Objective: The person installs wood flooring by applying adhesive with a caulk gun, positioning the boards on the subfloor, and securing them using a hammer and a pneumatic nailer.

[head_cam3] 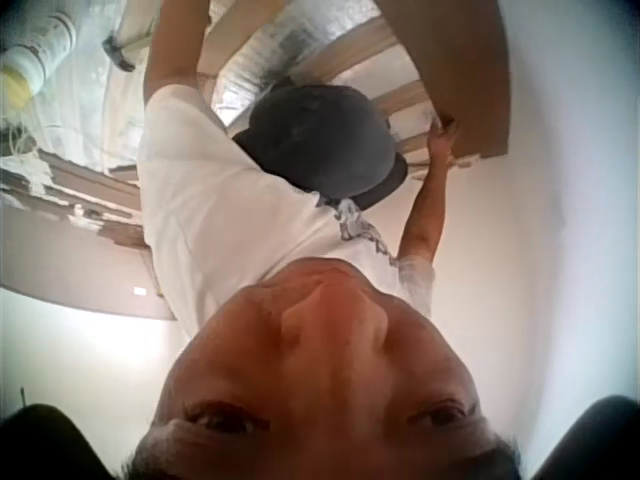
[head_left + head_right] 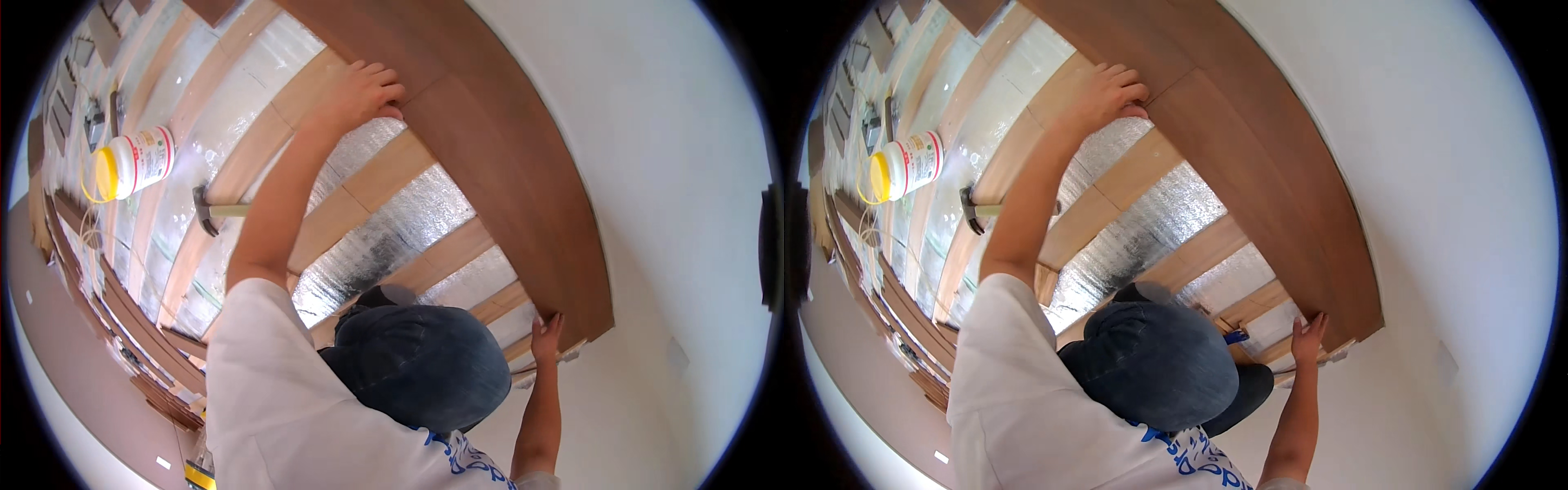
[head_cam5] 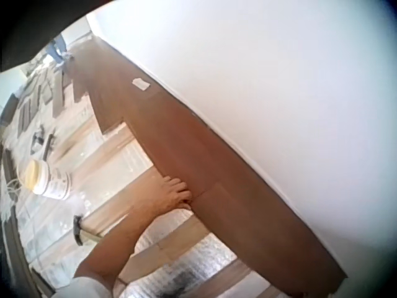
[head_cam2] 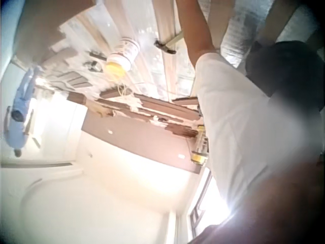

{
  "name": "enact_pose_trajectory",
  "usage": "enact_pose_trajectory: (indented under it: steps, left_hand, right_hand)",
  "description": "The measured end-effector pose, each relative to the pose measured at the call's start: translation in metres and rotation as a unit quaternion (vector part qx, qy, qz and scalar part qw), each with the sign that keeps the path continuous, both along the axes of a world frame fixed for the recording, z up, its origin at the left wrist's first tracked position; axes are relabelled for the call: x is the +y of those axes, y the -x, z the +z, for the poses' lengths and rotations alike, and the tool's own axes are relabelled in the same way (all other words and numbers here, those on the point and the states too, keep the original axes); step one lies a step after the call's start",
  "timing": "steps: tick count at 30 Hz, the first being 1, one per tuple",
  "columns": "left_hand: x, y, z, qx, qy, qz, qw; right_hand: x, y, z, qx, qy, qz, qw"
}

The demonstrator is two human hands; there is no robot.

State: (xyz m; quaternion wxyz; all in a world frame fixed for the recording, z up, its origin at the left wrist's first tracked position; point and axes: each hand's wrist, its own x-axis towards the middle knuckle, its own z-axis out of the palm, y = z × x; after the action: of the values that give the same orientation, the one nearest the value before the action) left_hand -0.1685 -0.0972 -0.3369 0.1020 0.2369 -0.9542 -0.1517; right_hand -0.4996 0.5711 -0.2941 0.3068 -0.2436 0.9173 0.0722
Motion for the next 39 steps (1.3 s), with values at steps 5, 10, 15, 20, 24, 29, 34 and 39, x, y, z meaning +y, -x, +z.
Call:
enact_pose_trajectory:
  steps: [5, 10, 15, 20, 24, 29, 34, 39]
  left_hand:
    - [-0.009, -0.015, 0.009, 0.072, 0.030, -0.012, 0.997]
    - [0.056, -0.165, 0.027, -0.061, -0.063, 0.205, 0.975]
    - [0.109, -0.283, 0.046, -0.220, -0.062, 0.253, 0.940]
    - [0.054, -0.118, 0.005, -0.025, 0.086, 0.202, 0.975]
    - [0.004, 0.040, -0.013, -0.030, 0.068, 0.265, 0.961]
    - [0.046, 0.140, -0.023, -0.066, 0.029, 0.288, 0.955]
    - [0.133, 0.090, -0.015, 0.022, -0.032, 0.087, 0.995]
    - [0.134, -0.095, -0.013, 0.050, -0.107, 0.049, 0.992]
  right_hand:
    - [0.000, 0.000, 0.000, -0.020, 0.001, 0.008, 1.000]
    - [0.004, 0.004, 0.001, -0.017, 0.022, -0.013, 1.000]
    - [0.004, -0.002, -0.007, 0.014, 0.028, -0.006, 1.000]
    - [0.009, 0.006, -0.010, 0.067, 0.035, 0.002, 0.997]
    - [-0.024, -0.037, -0.001, 0.023, 0.070, 0.064, 0.995]
    - [-0.035, -0.132, 0.023, -0.082, 0.243, -0.011, 0.966]
    - [-0.055, -0.189, 0.034, -0.156, 0.169, 0.049, 0.972]
    - [-0.091, -0.188, 0.045, -0.310, 0.288, -0.247, 0.872]
